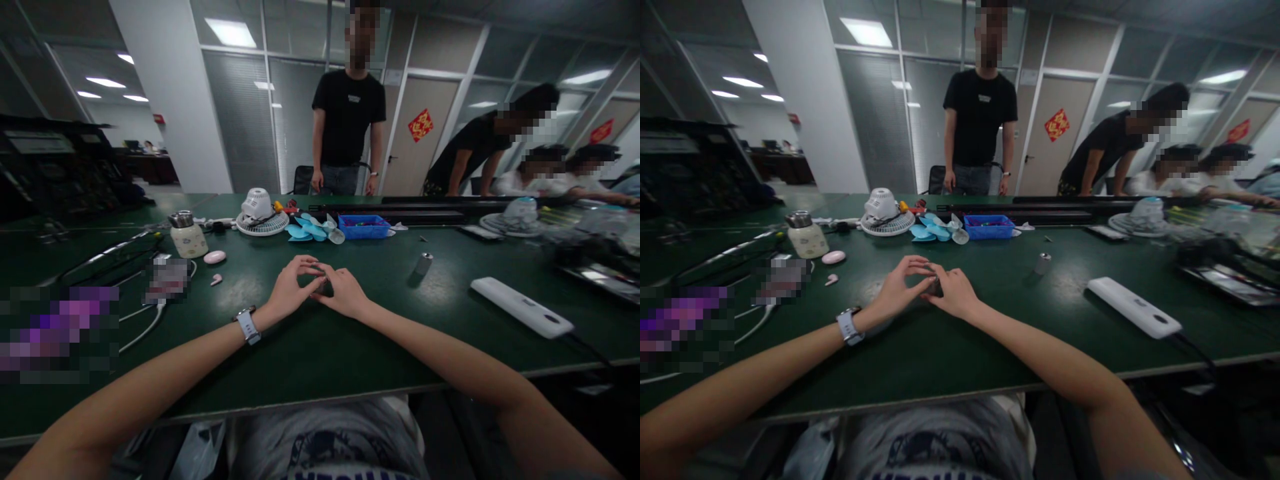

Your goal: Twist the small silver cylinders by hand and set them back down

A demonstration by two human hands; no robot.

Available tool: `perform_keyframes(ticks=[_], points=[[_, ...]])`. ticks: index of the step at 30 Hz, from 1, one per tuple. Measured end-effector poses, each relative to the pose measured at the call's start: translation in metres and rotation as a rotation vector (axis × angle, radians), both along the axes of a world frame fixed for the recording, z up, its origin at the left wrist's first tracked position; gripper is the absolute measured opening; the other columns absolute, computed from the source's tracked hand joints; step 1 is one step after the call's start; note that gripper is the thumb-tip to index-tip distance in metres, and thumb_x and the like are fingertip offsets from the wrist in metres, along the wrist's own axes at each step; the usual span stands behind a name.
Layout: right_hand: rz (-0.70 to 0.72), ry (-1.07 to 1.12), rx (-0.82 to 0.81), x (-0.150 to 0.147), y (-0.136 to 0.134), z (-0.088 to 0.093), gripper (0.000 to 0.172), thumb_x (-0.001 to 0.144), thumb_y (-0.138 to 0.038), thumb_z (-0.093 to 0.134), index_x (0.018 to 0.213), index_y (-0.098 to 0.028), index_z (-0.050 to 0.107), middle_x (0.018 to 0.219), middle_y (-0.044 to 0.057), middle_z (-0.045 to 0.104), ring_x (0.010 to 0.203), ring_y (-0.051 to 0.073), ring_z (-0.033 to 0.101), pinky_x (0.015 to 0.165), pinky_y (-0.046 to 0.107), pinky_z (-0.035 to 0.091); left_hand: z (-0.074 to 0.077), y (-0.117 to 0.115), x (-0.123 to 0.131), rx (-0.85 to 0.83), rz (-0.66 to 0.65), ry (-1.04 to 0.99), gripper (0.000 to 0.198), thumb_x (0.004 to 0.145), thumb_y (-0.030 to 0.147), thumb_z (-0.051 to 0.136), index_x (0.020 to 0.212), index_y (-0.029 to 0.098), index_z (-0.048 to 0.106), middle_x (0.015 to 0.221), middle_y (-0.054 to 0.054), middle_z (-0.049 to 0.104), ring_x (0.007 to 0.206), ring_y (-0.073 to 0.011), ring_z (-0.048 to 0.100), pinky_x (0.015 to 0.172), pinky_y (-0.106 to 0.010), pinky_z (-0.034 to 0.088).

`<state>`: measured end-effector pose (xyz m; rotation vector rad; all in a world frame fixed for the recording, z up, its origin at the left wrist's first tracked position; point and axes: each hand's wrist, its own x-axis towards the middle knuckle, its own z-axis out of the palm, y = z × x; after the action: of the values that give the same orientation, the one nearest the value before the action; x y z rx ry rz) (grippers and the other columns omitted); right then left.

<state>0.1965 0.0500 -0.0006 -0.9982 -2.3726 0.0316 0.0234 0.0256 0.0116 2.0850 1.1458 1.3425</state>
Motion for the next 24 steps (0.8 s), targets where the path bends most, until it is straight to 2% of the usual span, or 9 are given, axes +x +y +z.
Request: perform_keyframes(ticks=[2, 6, 10, 12, 15, 18, 21, 24], points=[[-0.015, -0.007, -0.002, -0.001, 0.0, -0.001, 0.069, 0.081, -0.042, 0.067, 0.137, -0.014, 0.039, 0.111, 0.015, 0.067, 0.096, 0.028, 0.064, 0.088, 0.042, 0.043, 0.002, 0.001, 0.007, -0.014, -0.015, -0.025, 0.033, 0.081, 0.031, 0.065, 0.11, 0.02, 0.053, 0.117, -0.007, 0.064, 0.097, -0.0177, 0.067, 0.092, -0.035, 0.049], [-0.023, 0.033, -0.009, 0.0, 0.001, -0.003, 0.076, 0.081, -0.045, 0.067, 0.142, -0.018, 0.032, 0.113, 0.014, 0.066, 0.095, 0.028, 0.064, 0.087, 0.044, 0.045, 0.005, 0.003, 0.009, 0.01, 0.091, -0.092, 0.026, 0.08, 0.03, 0.066, 0.102, 0.019, 0.056, 0.107, -0.006, 0.069, 0.096, -0.0192, 0.068, 0.091, -0.036, 0.05], [-0.002, 0.052, -0.03, 0.001, 0.0, -0.004, 0.081, 0.082, -0.051, 0.064, 0.146, -0.018, 0.028, 0.101, 0.009, 0.069, 0.093, 0.027, 0.064, 0.09, 0.044, 0.044, -0.001, 0.004, -0.012, -0.039, 0.104, -0.126, 0.041, 0.078, 0.034, 0.069, 0.113, 0.02, 0.051, 0.093, -0.006, 0.074, 0.097, -0.0216, 0.07, 0.092, -0.039, 0.05], [-0.001, 0.043, -0.039, 0.002, -0.001, -0.003, 0.081, 0.082, -0.052, 0.064, 0.146, -0.017, 0.029, 0.101, 0.01, 0.069, 0.093, 0.026, 0.064, 0.09, 0.043, 0.044, -0.009, 0.006, -0.026, -0.115, 0.096, -0.086, 0.046, 0.077, 0.035, 0.07, 0.116, 0.02, 0.051, 0.095, -0.007, 0.075, 0.097, -0.0218, 0.07, 0.092, -0.04, 0.05], [-0.011, 0.049, -0.021, 0.003, -0.003, 0.0, 0.074, 0.083, -0.053, 0.062, 0.142, -0.018, 0.037, 0.104, 0.01, 0.068, 0.093, 0.026, 0.064, 0.088, 0.041, 0.044, -0.024, 0.011, -0.041, -0.235, 0.077, -0.003, 0.052, 0.073, 0.037, 0.073, 0.118, 0.021, 0.053, 0.094, -0.008, 0.075, 0.104, -0.0239, 0.068, 0.093, -0.041, 0.05], [-0.002, 0.065, -0.011, 0.005, -0.005, 0.004, 0.058, 0.084, -0.05, 0.061, 0.132, -0.021, 0.048, 0.101, 0.007, 0.069, 0.091, 0.024, 0.065, 0.086, 0.038, 0.043, -0.034, 0.016, -0.047, -0.279, 0.03, 0.049, 0.056, 0.074, 0.036, 0.073, 0.124, 0.022, 0.052, 0.092, -0.008, 0.076, 0.114, -0.0249, 0.063, 0.098, -0.044, 0.047], [0.036, 0.058, -0.023, 0.005, -0.005, 0.007, 0.044, 0.085, -0.046, 0.061, 0.122, -0.022, 0.056, 0.101, 0.006, 0.07, 0.09, 0.021, 0.066, 0.085, 0.036, 0.042, -0.036, 0.015, -0.046, -0.297, 0.007, 0.064, 0.06, 0.074, 0.038, 0.072, 0.127, 0.023, 0.051, 0.095, -0.007, 0.076, 0.117, -0.0249, 0.062, 0.1, -0.045, 0.045], [0.056, 0.05, -0.013, 0.009, -0.001, 0.008, 0.04, 0.085, -0.047, 0.062, 0.117, -0.023, 0.06, 0.098, 0.004, 0.071, 0.088, 0.02, 0.066, 0.084, 0.035, 0.041, -0.03, 0.011, -0.045, -0.276, 0.04, 0.01, 0.053, 0.077, 0.043, 0.067, 0.124, 0.023, 0.053, 0.108, -0.009, 0.073, 0.112, -0.0237, 0.064, 0.096, -0.041, 0.048]])
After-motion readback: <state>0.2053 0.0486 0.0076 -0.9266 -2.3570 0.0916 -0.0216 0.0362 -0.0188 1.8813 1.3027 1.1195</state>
